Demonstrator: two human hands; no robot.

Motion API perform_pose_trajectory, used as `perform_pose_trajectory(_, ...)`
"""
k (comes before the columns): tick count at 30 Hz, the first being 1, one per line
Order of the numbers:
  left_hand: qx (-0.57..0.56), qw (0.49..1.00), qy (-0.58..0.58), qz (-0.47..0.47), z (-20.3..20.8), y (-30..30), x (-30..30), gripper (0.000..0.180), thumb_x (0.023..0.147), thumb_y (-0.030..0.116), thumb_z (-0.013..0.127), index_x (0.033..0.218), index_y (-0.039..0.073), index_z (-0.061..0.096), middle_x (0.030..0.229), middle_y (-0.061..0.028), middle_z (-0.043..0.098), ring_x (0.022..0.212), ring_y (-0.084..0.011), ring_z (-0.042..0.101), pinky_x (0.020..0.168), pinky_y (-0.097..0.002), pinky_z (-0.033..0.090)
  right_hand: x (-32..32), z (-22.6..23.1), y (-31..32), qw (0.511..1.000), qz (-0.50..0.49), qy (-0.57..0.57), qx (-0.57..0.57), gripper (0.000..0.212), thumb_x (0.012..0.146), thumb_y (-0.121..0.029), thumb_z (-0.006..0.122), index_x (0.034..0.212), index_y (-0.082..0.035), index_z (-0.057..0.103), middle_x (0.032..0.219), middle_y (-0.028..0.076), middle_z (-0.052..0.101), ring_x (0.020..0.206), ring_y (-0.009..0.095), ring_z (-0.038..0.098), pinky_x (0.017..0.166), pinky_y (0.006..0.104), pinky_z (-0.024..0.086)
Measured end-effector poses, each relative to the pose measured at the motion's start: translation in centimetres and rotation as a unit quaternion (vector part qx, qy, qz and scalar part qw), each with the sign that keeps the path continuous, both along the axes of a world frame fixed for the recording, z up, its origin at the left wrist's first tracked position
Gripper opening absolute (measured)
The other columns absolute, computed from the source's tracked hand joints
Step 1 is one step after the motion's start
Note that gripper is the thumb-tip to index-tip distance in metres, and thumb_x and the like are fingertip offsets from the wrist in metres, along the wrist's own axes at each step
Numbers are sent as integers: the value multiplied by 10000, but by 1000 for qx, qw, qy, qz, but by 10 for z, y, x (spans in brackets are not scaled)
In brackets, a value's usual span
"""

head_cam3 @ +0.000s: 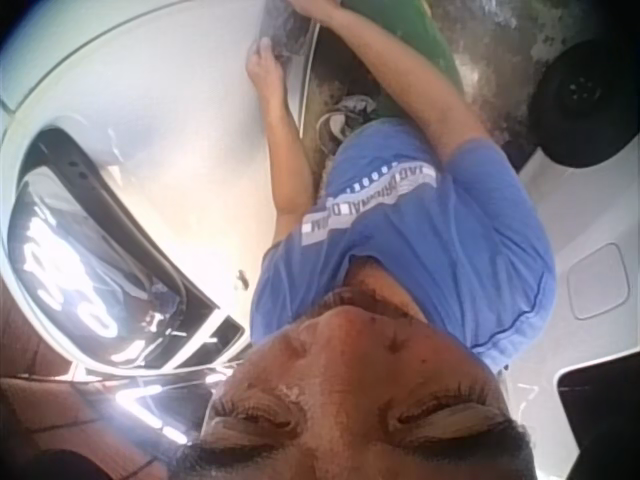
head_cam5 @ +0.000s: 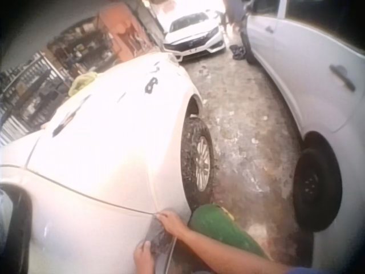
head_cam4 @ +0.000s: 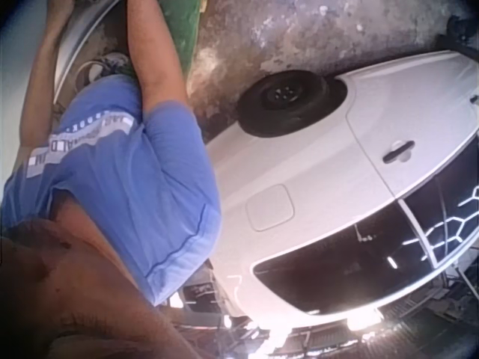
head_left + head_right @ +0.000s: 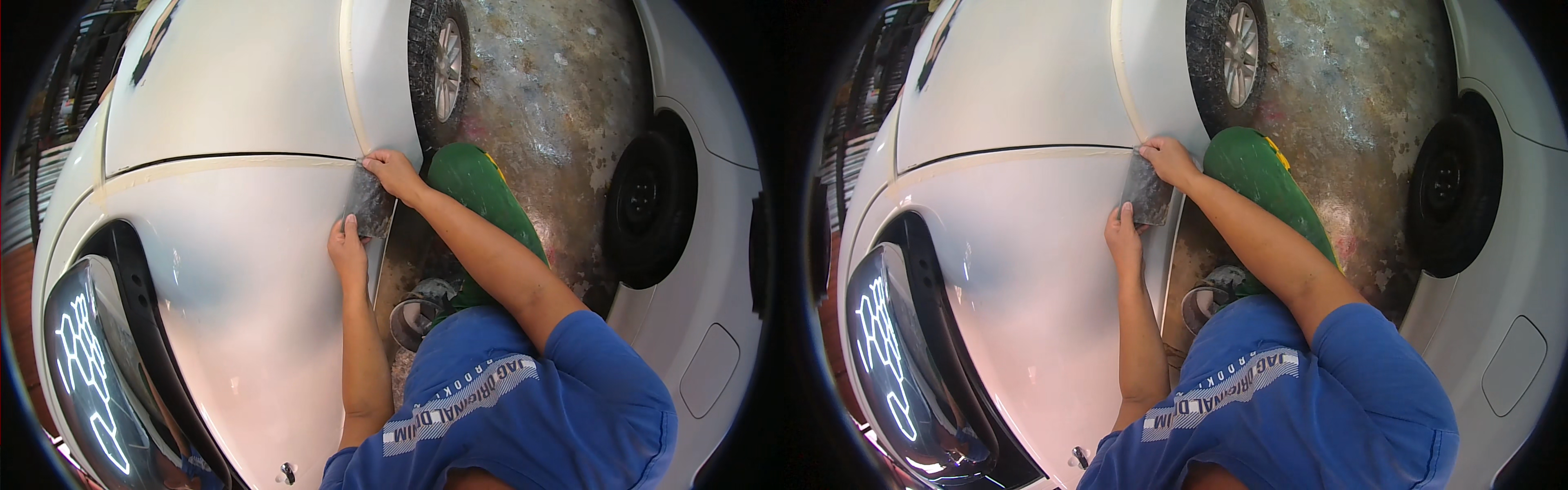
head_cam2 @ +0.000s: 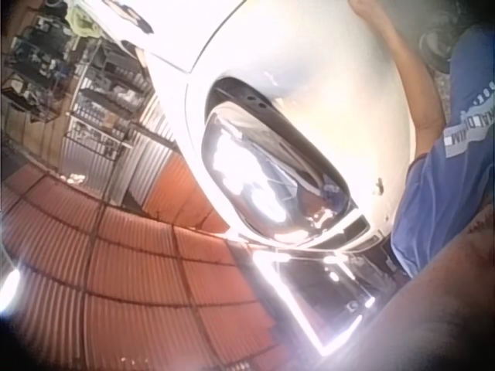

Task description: The person sands the exterior panels of a white car using sandpaper and a sanding block, then wipes the surface by hand.

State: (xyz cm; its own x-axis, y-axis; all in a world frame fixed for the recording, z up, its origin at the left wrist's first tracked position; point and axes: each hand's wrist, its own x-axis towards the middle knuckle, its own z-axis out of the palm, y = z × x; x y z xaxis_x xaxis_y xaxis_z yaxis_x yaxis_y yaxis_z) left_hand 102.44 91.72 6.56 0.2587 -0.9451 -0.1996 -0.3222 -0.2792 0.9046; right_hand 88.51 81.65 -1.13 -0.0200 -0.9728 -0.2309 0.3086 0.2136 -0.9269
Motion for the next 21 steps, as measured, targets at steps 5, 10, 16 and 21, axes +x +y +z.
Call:
perform_pose_trajectory(5, -9, 1000, -4, 1, 1, 0, -2, 302, 1040, 278, 573, 1001, -8, 662, 807, -10, 630, 705, -81, 587, 643, -262, 528, 1, -1, -1, 1000, 7, -8, 15, 296, 948, -246, 650, 1027, 25, 738, 832, 74, 716, 767, 153, 631, 738, 333, 500)
perform_pose_trajectory(10, -2, 998, -56, -6, 2, 0, 3, 280, 1038, 279, 579, 969, 15, 641, 800, 3, 630, 693, -76, 584, 620, -251, 494, 5, -2, 1, 996, 3, -82, 18, 277, 951, -218, 653, 1027, 36, 735, 808, 30, 683, 749, 114, 588, 707, 309, 484)
perform_pose_trajectory(16, -24, 976, -213, -20, 22, -2, -7, 348, 1018, 289, 604, 858, -19, 636, 527, -10, 454, 498, -86, 400, 485, -312, 322, 3, 3, 3, 993, 10, -111, 28, 242, 962, -188, 645, 1009, 33, 731, 829, 1, 673, 763, 96, 577, 707, 285, 476)
perform_pose_trajectory(21, -71, 969, -236, -8, 17, -4, -6, 349, 1008, 287, 607, 871, -33, 636, 539, -65, 461, 497, -146, 394, 496, -360, 340, 9, -3, 1, 989, 1, -143, 30, 233, 968, -190, 639, 1001, 22, 729, 838, -3, 669, 766, 91, 573, 708, 277, 475)
